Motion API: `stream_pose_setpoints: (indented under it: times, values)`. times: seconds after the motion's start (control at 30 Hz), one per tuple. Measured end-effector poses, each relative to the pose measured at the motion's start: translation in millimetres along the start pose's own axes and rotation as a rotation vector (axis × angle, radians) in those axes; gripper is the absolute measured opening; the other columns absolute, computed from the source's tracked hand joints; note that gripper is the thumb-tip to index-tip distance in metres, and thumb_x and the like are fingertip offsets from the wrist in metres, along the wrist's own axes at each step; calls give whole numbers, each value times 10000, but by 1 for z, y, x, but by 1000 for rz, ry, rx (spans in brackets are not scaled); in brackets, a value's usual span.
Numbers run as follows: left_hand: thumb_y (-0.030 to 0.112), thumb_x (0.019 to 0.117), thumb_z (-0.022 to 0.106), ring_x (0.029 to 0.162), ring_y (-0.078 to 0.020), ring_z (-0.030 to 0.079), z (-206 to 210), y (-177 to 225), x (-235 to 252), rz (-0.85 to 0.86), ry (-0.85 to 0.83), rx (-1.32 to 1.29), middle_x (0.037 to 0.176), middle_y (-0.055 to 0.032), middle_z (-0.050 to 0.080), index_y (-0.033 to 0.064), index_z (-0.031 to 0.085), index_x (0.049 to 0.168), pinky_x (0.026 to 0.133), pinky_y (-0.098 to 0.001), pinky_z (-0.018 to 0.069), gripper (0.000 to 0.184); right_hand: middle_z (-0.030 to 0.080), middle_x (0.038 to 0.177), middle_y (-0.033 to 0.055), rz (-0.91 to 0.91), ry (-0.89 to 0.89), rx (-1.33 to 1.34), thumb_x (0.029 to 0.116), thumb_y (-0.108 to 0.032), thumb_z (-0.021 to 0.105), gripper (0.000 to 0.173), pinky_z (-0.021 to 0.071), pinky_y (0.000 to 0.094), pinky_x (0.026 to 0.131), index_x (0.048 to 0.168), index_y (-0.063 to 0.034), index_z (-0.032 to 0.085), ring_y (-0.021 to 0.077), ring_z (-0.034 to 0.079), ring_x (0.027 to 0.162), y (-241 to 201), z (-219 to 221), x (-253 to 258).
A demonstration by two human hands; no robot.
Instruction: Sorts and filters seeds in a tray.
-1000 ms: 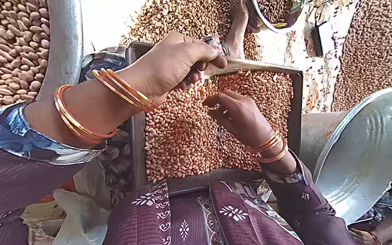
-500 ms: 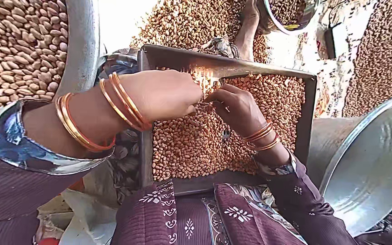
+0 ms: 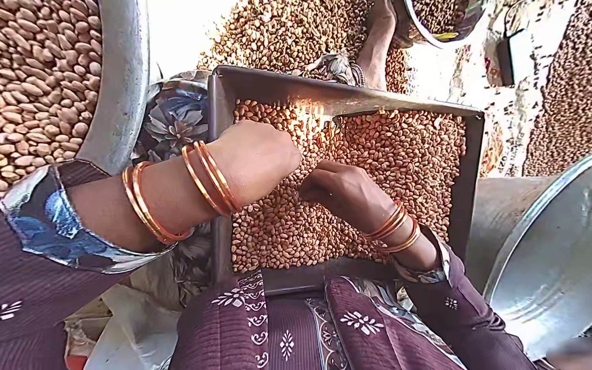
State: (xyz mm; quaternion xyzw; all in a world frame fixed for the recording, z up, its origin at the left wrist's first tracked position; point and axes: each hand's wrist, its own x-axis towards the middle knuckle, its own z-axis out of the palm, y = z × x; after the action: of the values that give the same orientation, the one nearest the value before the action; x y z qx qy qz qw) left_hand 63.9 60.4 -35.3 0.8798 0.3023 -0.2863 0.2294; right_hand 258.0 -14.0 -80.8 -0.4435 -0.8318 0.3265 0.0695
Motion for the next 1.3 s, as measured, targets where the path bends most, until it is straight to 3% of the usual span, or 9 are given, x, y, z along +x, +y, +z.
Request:
stream_pose_setpoints:
  times: [0.17, 0.33, 0.5, 0.7, 0.87, 1.0, 1.1, 1.17, 1.3]
  values:
    - [32, 980, 614, 741, -318, 648, 4, -10, 1, 55, 59, -13, 772, -104, 590, 51, 627, 896, 577, -458, 493, 87, 696, 836, 32, 42, -32, 158, 893, -77, 648, 75, 581, 264, 646, 947, -63, 698, 99, 675, 698, -1, -7, -4]
    - [30, 989, 608, 789, -339, 660, 1, -13, 1, 52, 27, -25, 810, -126, 603, 28, 633, 936, 613, -477, 508, 59, 694, 879, 62, -79, -21, 34, 957, -113, 666, 108, 574, 299, 739, 943, -81, 769, 177, 687, 824, -14, 11, -9]
    - [122, 1048, 530, 726, -298, 634, -2, -24, 10, 88, 94, -128, 743, -96, 573, 52, 637, 936, 598, -470, 496, 169, 663, 831, 87, -23, 7, -137, 960, -134, 670, 111, 576, 337, 692, 906, -57, 730, 233, 685, 799, -17, 21, -11]
    - [228, 1076, 542, 536, -8, 472, -18, -31, 14, 215, 325, -801, 645, 64, 535, 110, 685, 977, 520, -183, 395, 211, 663, 859, 74, 66, -34, -47, 910, -126, 662, 75, 550, 346, 586, 922, -69, 710, 190, 660, 685, -19, 12, -6]
    - [176, 1106, 378, 481, 2, 413, -25, -26, 8, 109, 267, -1460, 632, 43, 543, 120, 623, 908, 440, -131, 278, 319, 700, 974, 41, 58, -5, 50, 894, -84, 633, 154, 584, 303, 659, 971, -112, 764, 122, 678, 751, -21, -8, 8]
    - [303, 1131, 268, 533, -22, 481, -29, -25, 6, -60, 231, -1373, 698, 49, 613, 174, 608, 846, 487, -160, 328, 461, 701, 923, 105, 25, 210, -224, 973, -56, 597, 151, 565, 342, 662, 1006, -61, 744, 223, 692, 787, -44, -25, 16]
    - [346, 1131, 250, 632, -56, 514, -27, -21, 4, -50, 164, -1322, 735, 31, 559, 181, 568, 826, 550, -215, 365, 470, 737, 1073, 117, -51, 409, -343, 994, -61, 624, 167, 569, 258, 785, 1091, -77, 759, 191, 717, 986, -70, -44, 18]
    - [431, 1120, 306, 708, -74, 587, -28, -18, 0, -25, 88, -1483, 804, 20, 595, 189, 613, 916, 581, -237, 460, 441, 737, 1143, 139, -107, 499, -360, 988, -70, 659, 147, 561, 249, 859, 1093, -82, 761, 195, 708, 1087, -77, -54, 17]
    - [415, 1080, 455, 568, -30, 559, -29, -18, 2, -12, 1, -1812, 707, 45, 619, 179, 656, 873, 507, -164, 447, 373, 718, 1092, 135, -54, 604, -378, 1006, -79, 639, 156, 587, 264, 763, 1102, -51, 759, 160, 714, 941, -65, -81, 4]
